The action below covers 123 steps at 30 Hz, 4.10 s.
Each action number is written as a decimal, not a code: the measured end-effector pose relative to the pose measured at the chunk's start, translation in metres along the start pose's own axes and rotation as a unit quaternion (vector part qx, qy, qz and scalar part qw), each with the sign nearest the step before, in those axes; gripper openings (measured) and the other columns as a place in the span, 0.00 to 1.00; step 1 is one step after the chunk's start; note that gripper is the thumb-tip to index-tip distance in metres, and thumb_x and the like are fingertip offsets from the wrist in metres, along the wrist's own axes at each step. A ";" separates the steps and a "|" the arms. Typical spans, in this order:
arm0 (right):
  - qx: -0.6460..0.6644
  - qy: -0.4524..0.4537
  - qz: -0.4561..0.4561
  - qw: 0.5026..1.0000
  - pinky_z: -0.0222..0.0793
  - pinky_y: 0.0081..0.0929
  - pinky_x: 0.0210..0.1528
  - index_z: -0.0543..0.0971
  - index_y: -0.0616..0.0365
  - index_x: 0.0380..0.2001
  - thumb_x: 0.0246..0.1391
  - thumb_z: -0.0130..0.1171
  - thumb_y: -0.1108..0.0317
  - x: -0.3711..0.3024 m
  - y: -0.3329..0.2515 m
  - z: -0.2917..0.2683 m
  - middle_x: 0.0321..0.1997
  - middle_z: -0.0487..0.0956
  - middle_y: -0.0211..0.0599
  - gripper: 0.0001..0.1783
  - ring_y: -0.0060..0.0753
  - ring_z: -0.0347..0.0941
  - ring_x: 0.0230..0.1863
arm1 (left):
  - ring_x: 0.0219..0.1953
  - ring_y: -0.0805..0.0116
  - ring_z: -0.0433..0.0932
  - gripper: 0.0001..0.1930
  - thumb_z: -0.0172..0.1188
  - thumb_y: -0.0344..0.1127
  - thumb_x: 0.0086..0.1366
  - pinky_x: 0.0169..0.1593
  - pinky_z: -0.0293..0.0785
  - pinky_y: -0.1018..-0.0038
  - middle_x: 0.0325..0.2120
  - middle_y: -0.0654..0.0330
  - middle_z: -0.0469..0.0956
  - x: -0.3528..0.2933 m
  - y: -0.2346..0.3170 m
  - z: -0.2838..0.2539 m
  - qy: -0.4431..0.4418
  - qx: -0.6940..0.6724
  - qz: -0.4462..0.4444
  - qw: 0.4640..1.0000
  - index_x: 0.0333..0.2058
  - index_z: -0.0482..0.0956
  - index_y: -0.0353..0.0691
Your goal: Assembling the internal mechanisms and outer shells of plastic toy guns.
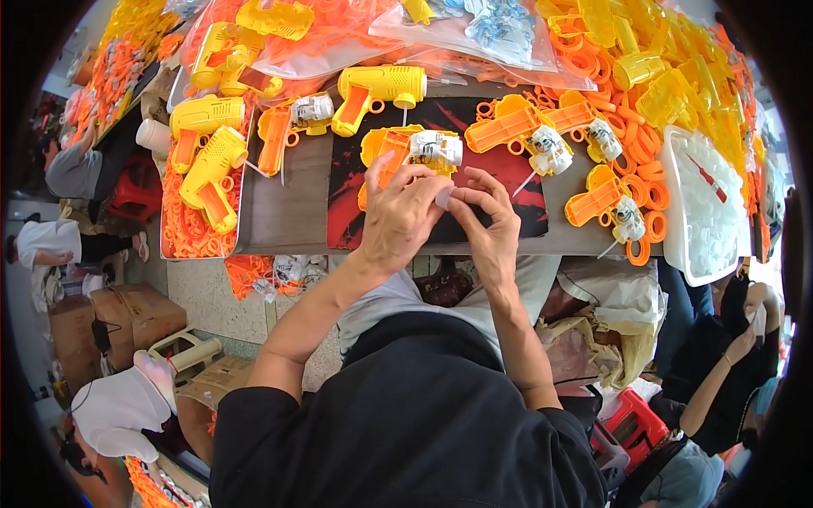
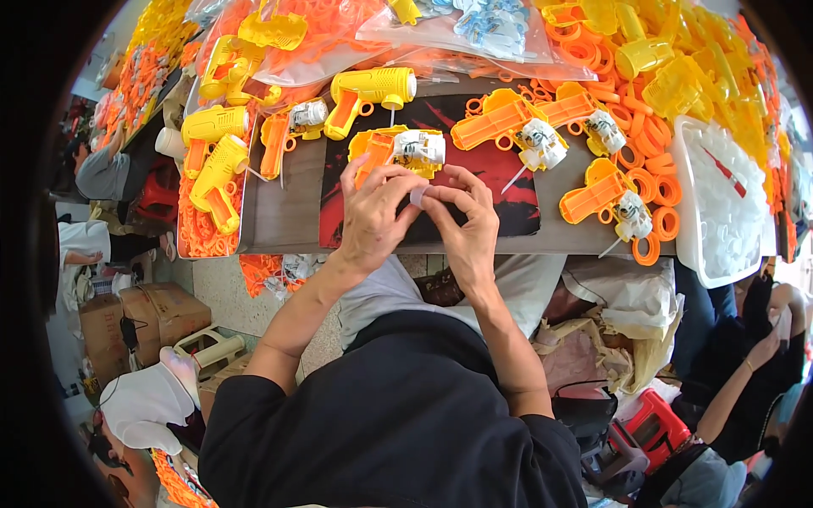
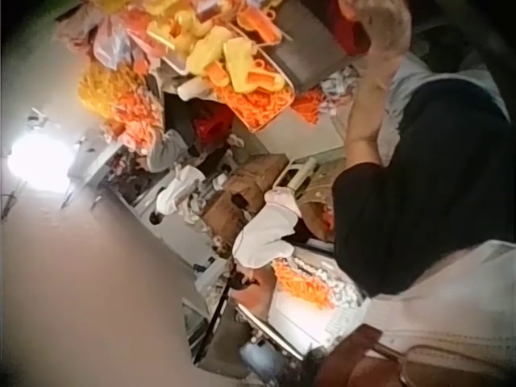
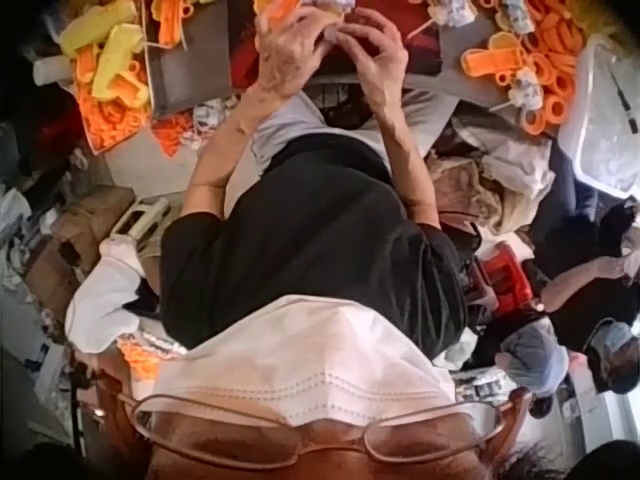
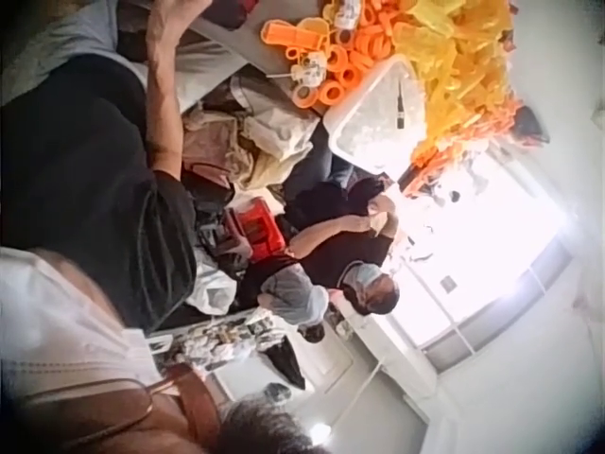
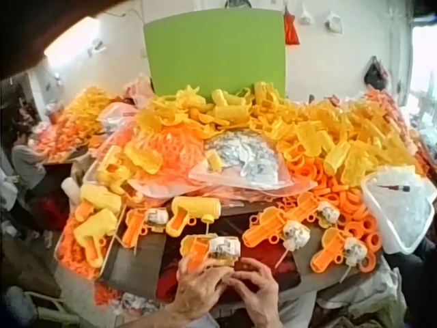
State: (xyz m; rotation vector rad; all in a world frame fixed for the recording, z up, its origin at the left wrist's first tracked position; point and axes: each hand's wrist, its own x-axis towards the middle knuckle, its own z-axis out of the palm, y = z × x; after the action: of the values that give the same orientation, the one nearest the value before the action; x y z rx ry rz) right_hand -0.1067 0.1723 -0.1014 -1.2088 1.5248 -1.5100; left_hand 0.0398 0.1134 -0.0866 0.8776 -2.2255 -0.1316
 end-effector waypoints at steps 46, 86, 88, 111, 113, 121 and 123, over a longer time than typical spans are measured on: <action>-0.400 -0.199 -0.089 0.890 0.70 0.43 0.51 0.85 0.59 0.45 0.49 0.69 0.58 0.117 -0.018 0.013 0.40 0.79 0.47 0.22 0.50 0.76 0.47 | 0.43 0.63 0.76 0.18 0.69 0.32 0.55 0.52 0.64 0.64 0.36 0.63 0.80 -0.005 -0.045 -0.027 -0.124 -0.192 -0.077 0.971 0.46 0.83 0.46; -0.413 -0.200 -0.093 0.884 0.73 0.43 0.50 0.86 0.60 0.39 0.42 0.67 0.58 0.121 -0.019 0.014 0.42 0.83 0.48 0.21 0.51 0.79 0.46 | 0.41 0.67 0.79 0.16 0.66 0.28 0.56 0.53 0.68 0.64 0.37 0.66 0.78 0.022 -0.062 0.005 -0.083 0.009 0.198 0.977 0.45 0.84 0.46; -0.415 -0.198 -0.096 0.883 0.73 0.43 0.50 0.86 0.59 0.39 0.42 0.67 0.59 0.123 -0.020 0.014 0.43 0.83 0.48 0.21 0.51 0.79 0.46 | 0.41 0.66 0.79 0.16 0.66 0.28 0.56 0.54 0.68 0.63 0.36 0.66 0.78 0.028 -0.060 0.003 -0.099 0.019 0.214 0.972 0.46 0.83 0.46; -0.414 -0.185 -0.114 0.884 0.71 0.45 0.50 0.85 0.56 0.37 0.44 0.71 0.55 0.119 -0.010 0.014 0.40 0.80 0.44 0.20 0.49 0.77 0.47 | 0.44 0.62 0.77 0.15 0.68 0.27 0.56 0.49 0.71 0.64 0.41 0.61 0.78 0.011 -0.062 -0.006 -0.007 -0.007 0.066 0.998 0.43 0.84 0.43; -0.410 -0.202 -0.097 0.884 0.71 0.45 0.49 0.85 0.57 0.38 0.44 0.72 0.54 0.121 -0.012 0.012 0.40 0.80 0.44 0.21 0.49 0.77 0.47 | 0.46 0.60 0.77 0.13 0.69 0.31 0.55 0.52 0.71 0.64 0.44 0.58 0.77 0.019 -0.067 -0.006 -0.067 0.005 0.102 0.993 0.40 0.83 0.42; -0.441 -0.175 -0.129 0.871 0.73 0.46 0.46 0.85 0.54 0.37 0.42 0.71 0.55 0.123 -0.008 0.014 0.37 0.79 0.44 0.20 0.49 0.77 0.45 | 0.56 0.55 0.73 0.20 0.68 0.30 0.55 0.58 0.69 0.58 0.51 0.56 0.76 0.024 -0.068 -0.014 -0.079 0.047 0.140 0.986 0.48 0.81 0.41; -0.458 -0.137 -0.166 0.863 0.73 0.47 0.45 0.85 0.54 0.36 0.42 0.70 0.56 0.112 -0.001 0.020 0.37 0.78 0.43 0.18 0.49 0.77 0.45 | 0.61 0.52 0.70 0.24 0.67 0.28 0.56 0.63 0.67 0.56 0.56 0.53 0.74 0.016 -0.061 -0.011 -0.073 0.030 0.109 0.991 0.53 0.79 0.38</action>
State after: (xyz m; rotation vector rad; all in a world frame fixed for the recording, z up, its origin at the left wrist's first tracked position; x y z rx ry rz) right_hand -0.1276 0.0615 -0.0861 -2.2050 1.9545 -0.6762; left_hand 0.0728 0.0584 -0.0891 0.6687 -2.4571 -0.0263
